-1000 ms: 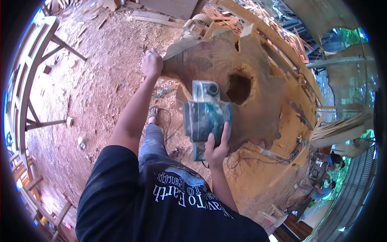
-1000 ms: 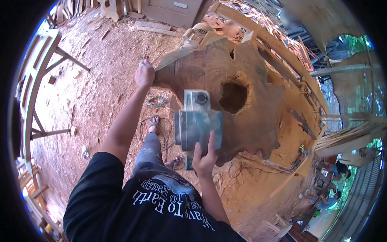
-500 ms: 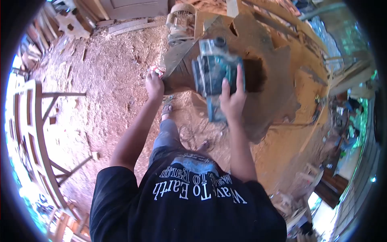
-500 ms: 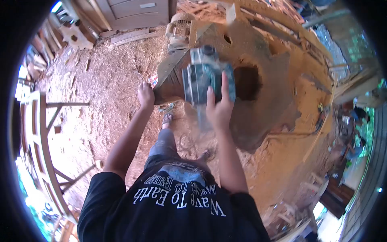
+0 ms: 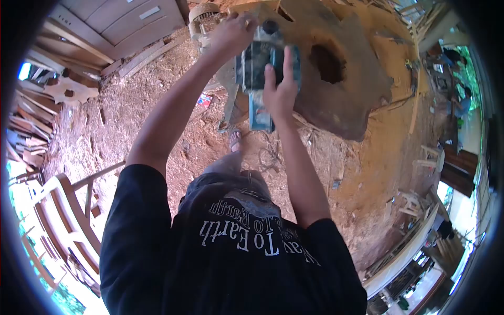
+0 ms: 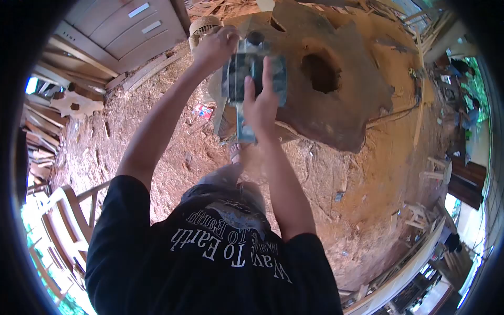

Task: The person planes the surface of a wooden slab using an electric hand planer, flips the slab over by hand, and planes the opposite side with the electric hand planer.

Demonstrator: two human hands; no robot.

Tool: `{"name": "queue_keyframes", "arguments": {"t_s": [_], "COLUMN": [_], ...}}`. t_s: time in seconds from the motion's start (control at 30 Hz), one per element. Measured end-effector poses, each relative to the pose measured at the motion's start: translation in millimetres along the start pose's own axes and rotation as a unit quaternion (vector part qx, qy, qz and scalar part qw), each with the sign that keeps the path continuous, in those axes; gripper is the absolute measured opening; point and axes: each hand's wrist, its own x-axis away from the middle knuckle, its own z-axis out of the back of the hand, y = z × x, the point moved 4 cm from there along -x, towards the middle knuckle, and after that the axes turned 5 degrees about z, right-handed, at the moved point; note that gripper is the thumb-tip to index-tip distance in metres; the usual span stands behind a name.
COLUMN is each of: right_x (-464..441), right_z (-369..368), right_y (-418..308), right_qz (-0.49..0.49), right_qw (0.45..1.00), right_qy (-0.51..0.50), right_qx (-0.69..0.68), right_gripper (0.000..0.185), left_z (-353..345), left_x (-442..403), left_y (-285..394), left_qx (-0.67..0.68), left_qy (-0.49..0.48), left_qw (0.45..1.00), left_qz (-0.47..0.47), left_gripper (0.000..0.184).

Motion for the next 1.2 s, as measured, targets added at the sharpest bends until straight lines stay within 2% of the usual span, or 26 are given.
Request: {"name": "queue_keyframes", "arguments": {"t_s": [0.1,0.17,0.2,0.27,0.37,0.4,0.5,0.53,0.63,0.67,0.77,0.8,1.0,1.1,1.2], "right_x": [59.4,104.9,125.9,171.1,214.3,214.4,200.6,194.5,168.7,162.8,139.2,130.7,91.5,64.8,31.9], "right_z": [21.8,34.8,41.4,48.3,46.3,43.1,32.9,29.0,18.4,13.9,5.4,2.9,-14.2,-24.7,-34.1], "right_y": [-42.7,-71.2,-86.7,-106.6,-130.2,-136.1,-144.6,-142.2,-132.9,-127.5,-119.1,-116.9,-100.0,-78.6,-59.5], "right_qz": [-0.099,-0.139,-0.194,-0.184,-0.317,-0.331,-0.301,-0.262,-0.272,-0.222,-0.196,-0.250,-0.257,-0.197,-0.191], "right_qw": [0.993,0.986,0.974,0.975,0.938,0.934,0.950,0.963,0.959,0.973,0.980,0.967,0.965,0.980,0.981], "right_qy": [-0.029,-0.054,-0.088,-0.060,-0.100,-0.094,-0.056,-0.043,-0.029,-0.006,0.010,-0.010,0.003,0.023,0.027], "right_qx": [-0.059,-0.069,-0.070,-0.106,-0.095,-0.096,-0.059,-0.035,-0.073,-0.054,-0.040,-0.051,-0.042,-0.006,-0.010], "right_gripper": [0.061,0.062,0.062,0.062,0.062,0.063,0.064,0.064,0.063,0.062,0.063,0.062,0.064,0.063,0.062], "left_z": [-11.9,-8.7,-6.5,-4.7,9.1,14.1,9.5,7.0,-0.6,-3.2,-12.5,-15.8,-31.6,-45.4,-57.5], "left_x": [32.8,72.6,93.1,134.4,160.1,164.0,155.2,146.5,118.9,111.1,85.2,77.3,34.2,1.7,-35.9], "left_y": [26.1,35.2,35.8,26.4,26.1,26.2,19.4,17.6,17.5,17.3,18.0,18.0,16.0,12.6,12.2], "left_qx": [-0.073,-0.100,-0.116,-0.079,-0.049,-0.044,-0.032,-0.045,-0.070,-0.070,-0.087,-0.095,-0.091,-0.096,-0.111], "left_qy": [-0.190,-0.242,-0.265,-0.252,-0.237,-0.232,-0.213,-0.227,-0.252,-0.249,-0.259,-0.267,-0.259,-0.247,-0.262], "left_qw": [0.978,0.961,0.950,0.955,0.957,0.957,0.956,0.954,0.946,0.946,0.943,0.941,0.940,0.946,0.943], "left_qz": [-0.037,-0.089,-0.115,-0.133,-0.159,-0.166,-0.198,-0.193,-0.192,-0.198,-0.192,-0.185,-0.204,-0.188,-0.170], "left_gripper": [0.051,0.049,0.047,0.040,0.030,0.026,0.029,0.029,0.030,0.030,0.031,0.031,0.033,0.033,0.033]}}
